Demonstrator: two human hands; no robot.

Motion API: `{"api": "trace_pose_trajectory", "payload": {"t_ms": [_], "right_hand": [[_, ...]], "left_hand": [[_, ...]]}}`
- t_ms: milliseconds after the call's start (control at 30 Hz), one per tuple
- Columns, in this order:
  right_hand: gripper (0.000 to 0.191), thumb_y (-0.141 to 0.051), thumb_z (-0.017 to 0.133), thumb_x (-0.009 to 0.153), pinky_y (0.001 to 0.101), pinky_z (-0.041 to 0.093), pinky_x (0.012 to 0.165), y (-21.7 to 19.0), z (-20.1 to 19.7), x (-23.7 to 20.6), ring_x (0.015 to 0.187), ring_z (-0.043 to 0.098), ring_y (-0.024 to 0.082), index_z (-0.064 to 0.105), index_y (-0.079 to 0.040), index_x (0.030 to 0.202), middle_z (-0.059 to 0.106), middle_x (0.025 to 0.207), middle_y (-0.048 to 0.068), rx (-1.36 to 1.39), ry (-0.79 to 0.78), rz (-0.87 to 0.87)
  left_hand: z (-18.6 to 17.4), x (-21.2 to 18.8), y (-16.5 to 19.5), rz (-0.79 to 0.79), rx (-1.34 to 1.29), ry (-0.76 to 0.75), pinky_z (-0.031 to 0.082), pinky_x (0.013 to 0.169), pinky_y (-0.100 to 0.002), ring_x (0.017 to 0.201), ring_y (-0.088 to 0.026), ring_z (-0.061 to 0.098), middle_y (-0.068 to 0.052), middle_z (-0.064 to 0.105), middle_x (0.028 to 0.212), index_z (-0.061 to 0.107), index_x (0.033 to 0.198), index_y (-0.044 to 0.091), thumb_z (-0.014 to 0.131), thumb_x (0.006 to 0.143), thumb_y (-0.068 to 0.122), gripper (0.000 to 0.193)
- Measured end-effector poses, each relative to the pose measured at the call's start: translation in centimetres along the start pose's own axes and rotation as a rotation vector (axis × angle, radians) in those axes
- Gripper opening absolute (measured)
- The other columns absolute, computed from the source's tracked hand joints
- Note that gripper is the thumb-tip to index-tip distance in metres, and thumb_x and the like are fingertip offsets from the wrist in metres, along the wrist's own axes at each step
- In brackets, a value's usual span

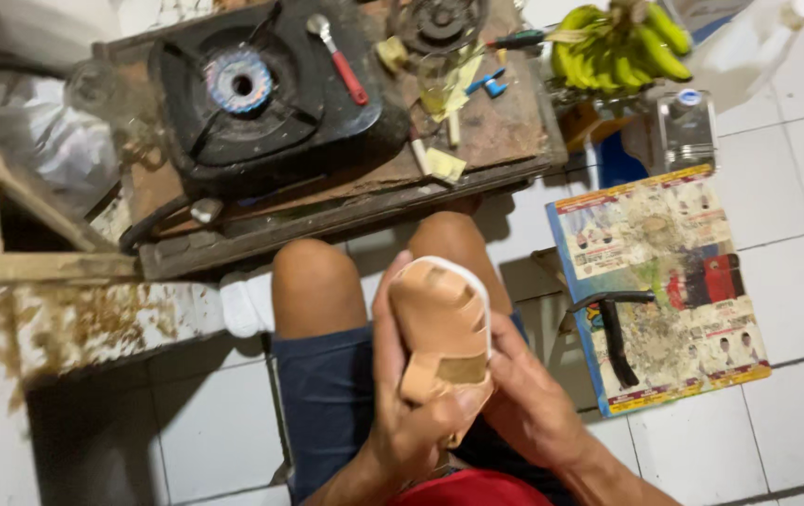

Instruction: The person sits on the floor holding a sandal upper stretched over a wooden last. They use a curved blade to trim and press the edge of the upper, then hold the white rubber sole over a gas burner flame and press the heated sole onto the lasted upper, fitting it by hand.

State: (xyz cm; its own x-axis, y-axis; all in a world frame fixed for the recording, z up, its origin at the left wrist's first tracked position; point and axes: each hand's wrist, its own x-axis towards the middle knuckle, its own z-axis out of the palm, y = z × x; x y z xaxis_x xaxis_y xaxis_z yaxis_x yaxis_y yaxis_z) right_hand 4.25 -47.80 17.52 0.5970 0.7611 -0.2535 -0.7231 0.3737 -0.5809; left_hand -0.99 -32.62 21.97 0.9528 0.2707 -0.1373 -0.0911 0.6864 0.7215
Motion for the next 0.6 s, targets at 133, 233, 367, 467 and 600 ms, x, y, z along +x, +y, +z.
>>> {"api": "trace_pose_trajectory", "payload": {"t_ms": [133,233,367,467,600], "right_hand": [[0.069,-0.032,0.054,0.099,0.0515,0.040,0.107,0.6,0.4,1.1,0.133,0.050,0.033,0.026,-0.009,0.158,0.050,0.147,0.018,0.004,0.047,0.176],[0.069,-0.038,0.050,0.097,0.0495,0.042,0.108,2.3,1.6,2.9,0.135,0.053,0.032,0.032,-0.003,0.154,0.053,0.149,0.018,-0.029,-0.008,0.169],[0.059,-0.027,0.049,0.101,0.0433,0.046,0.101,5.8,4.7,8.6,0.125,0.058,0.028,0.045,0.004,0.150,0.057,0.141,0.020,-0.258,0.019,0.172],[0.054,-0.016,0.056,0.099,0.0392,0.050,0.100,8.6,8.9,11.8,0.118,0.063,0.025,0.050,0.003,0.149,0.063,0.134,0.021,-0.599,-0.116,0.126],[0.067,-0.009,0.070,0.092,0.0365,0.053,0.101,14.2,18.6,15.6,0.118,0.064,0.022,0.042,-0.007,0.153,0.061,0.135,0.014,-0.910,-0.641,-0.103]], "left_hand": [[-2.6,-0.5,1.6,-0.085,-0.082,-0.070,0.050,0.101,-0.037,0.124,-0.025,0.054,-0.016,0.043,0.146,0.001,0.169,0.013,0.067,0.075,0.010,0.115],[-5.2,-2.8,3.6,-0.086,-0.150,0.070,0.049,0.106,-0.037,0.130,-0.025,0.052,-0.014,0.043,0.148,0.004,0.172,0.013,0.068,0.071,0.008,0.120],[-8.3,-8.2,6.6,0.018,-0.286,0.212,0.049,0.105,-0.040,0.129,-0.026,0.054,-0.012,0.046,0.145,0.001,0.167,0.021,0.068,0.068,0.006,0.120],[-10.5,-12.0,8.3,0.153,-0.348,0.291,0.047,0.106,-0.040,0.130,-0.026,0.052,-0.012,0.043,0.148,0.003,0.167,0.019,0.067,0.070,0.006,0.117],[-13.5,-15.4,10.5,0.415,-0.360,0.396,0.045,0.107,-0.040,0.133,-0.026,0.049,-0.011,0.039,0.152,0.006,0.166,0.018,0.065,0.072,0.005,0.112]]}}
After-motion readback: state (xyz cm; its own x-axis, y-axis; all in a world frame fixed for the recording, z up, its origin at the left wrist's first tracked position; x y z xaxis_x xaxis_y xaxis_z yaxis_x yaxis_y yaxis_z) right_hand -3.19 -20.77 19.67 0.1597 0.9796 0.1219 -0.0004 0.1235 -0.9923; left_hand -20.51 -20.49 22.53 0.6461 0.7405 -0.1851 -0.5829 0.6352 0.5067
